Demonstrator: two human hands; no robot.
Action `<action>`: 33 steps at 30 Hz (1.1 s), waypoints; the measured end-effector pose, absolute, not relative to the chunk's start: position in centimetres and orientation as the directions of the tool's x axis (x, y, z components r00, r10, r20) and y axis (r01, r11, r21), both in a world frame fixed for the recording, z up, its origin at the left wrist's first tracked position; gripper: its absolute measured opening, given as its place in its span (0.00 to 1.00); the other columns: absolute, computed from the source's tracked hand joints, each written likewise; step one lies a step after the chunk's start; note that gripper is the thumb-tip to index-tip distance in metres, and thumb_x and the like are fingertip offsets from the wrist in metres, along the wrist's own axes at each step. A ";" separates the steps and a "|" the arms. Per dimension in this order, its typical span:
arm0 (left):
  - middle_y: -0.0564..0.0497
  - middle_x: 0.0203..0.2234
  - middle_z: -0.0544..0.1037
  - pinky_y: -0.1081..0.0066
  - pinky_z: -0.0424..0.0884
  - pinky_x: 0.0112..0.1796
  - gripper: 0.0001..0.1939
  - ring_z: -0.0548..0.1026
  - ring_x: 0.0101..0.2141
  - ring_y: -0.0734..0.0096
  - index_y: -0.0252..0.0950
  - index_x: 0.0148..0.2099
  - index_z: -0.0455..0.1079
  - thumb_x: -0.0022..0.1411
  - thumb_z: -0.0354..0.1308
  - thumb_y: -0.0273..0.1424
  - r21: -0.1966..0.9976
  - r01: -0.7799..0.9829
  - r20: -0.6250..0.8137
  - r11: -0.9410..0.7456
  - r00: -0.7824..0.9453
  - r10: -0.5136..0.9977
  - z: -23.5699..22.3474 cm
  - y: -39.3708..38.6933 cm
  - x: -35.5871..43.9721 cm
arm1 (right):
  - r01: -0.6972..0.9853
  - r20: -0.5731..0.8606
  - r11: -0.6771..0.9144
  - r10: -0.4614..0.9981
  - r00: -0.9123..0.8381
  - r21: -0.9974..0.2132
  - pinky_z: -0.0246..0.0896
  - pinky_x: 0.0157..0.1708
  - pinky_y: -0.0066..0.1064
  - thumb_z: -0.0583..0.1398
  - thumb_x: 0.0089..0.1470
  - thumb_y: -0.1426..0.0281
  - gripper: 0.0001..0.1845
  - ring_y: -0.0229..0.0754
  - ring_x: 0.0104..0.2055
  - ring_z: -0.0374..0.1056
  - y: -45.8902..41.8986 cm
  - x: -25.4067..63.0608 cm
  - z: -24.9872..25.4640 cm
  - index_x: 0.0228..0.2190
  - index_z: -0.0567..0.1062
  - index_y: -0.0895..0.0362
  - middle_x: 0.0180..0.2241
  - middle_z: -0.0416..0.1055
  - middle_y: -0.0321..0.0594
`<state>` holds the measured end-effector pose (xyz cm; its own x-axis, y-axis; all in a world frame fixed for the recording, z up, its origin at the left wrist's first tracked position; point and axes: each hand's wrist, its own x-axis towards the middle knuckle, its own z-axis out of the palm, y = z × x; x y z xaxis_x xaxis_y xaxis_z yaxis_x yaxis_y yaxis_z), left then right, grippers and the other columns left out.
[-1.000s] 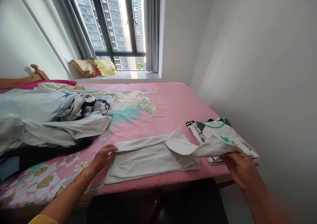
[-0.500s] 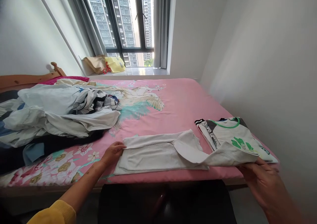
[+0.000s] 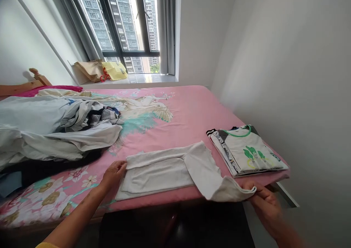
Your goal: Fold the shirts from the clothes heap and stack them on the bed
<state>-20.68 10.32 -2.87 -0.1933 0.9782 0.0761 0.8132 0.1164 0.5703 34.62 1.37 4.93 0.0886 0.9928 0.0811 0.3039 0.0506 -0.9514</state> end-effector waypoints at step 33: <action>0.48 0.30 0.77 0.66 0.66 0.34 0.21 0.74 0.33 0.60 0.36 0.35 0.70 0.47 0.53 0.48 0.654 0.622 -0.079 0.432 -0.511 0.856 -4.5 14.9 -20.7 | 0.645 -0.037 -0.017 0.999 -0.018 -0.764 0.59 0.35 0.30 0.52 0.53 0.56 0.18 0.42 0.34 0.67 16.9 29.8 1.2 0.32 0.72 0.56 0.30 0.73 0.38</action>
